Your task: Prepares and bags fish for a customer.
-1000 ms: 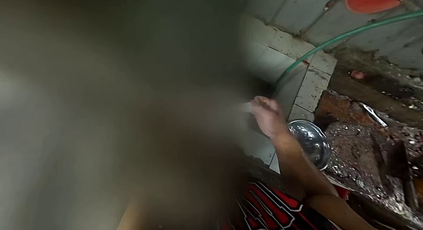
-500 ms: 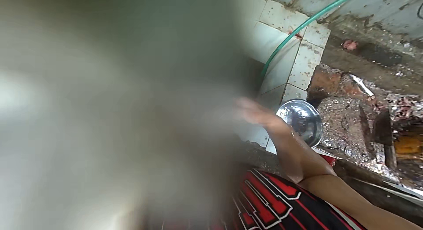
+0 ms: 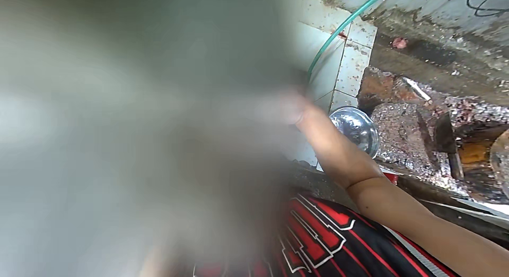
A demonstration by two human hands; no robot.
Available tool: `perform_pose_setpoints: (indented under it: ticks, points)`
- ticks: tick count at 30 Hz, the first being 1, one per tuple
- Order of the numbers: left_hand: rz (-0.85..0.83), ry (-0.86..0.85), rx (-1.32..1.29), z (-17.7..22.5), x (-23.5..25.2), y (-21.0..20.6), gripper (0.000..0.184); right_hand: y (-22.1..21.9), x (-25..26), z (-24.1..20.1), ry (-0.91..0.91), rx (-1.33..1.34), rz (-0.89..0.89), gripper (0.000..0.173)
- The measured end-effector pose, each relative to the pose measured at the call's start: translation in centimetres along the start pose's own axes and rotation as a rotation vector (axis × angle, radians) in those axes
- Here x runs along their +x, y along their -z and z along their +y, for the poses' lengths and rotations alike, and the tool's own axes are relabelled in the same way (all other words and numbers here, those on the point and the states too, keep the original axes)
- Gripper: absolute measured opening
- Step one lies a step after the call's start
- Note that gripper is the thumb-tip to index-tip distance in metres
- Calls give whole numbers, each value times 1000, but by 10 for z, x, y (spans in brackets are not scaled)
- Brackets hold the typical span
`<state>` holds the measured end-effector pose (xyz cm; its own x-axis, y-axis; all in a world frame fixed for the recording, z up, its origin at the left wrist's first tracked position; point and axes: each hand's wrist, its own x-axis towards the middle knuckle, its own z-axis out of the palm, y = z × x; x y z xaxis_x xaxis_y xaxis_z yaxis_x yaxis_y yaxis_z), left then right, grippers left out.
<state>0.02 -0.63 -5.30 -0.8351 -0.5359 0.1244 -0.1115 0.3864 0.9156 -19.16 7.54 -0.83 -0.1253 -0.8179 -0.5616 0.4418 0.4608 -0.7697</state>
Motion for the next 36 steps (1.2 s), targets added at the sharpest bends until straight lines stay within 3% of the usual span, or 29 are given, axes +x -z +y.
perform_pose_setpoints:
  ticks: [2, 4, 7, 9, 12, 14, 17, 20, 23, 25, 28, 31, 33, 36]
  points:
    - [53, -43, 153, -5, 3, -12, 27, -2, 2, -2, 45, -7, -2, 33]
    - [110, -32, 162, -7, 9, -16, 15, -3, -1, -6, 90, -99, 33, 40]
    - [55, 56, 82, -9, 13, -10, 19, 4, -7, -7, 143, -357, 27, 35]
    - [-41, 155, 20, -7, 16, -5, 21, 13, -7, -3, 174, -474, -83, 25]
    - [-137, 263, -102, -7, 20, -3, 23, 21, -1, 5, 261, -511, -309, 22]
    - [-161, 335, -221, -2, 18, -5, 21, 23, 2, 14, 377, -426, -333, 30]
    - [-77, 423, -330, 19, 3, 11, 17, 26, -3, 29, 509, -184, -108, 33]
    - [156, 441, -506, -22, -7, 46, 17, 48, 23, 37, 330, 97, 194, 25]
    - [246, 453, -665, -52, -34, 65, 15, 65, 48, 50, 176, 35, 381, 28]
    - [258, 386, -841, -69, -41, 62, 22, 67, 46, 44, 240, 120, 331, 34]
    - [202, 240, -1010, -55, -41, 61, 55, 53, 35, 31, 421, 172, 4, 44]
    - [115, 211, -971, -35, -27, 43, 65, 14, 29, 28, 581, -50, -170, 47]
    - [53, 236, -889, -33, -15, 36, 72, -10, 27, 28, 756, -476, -101, 73]
    - [32, 300, -636, -34, 0, 33, 71, -23, 30, 36, 848, -889, -74, 83]
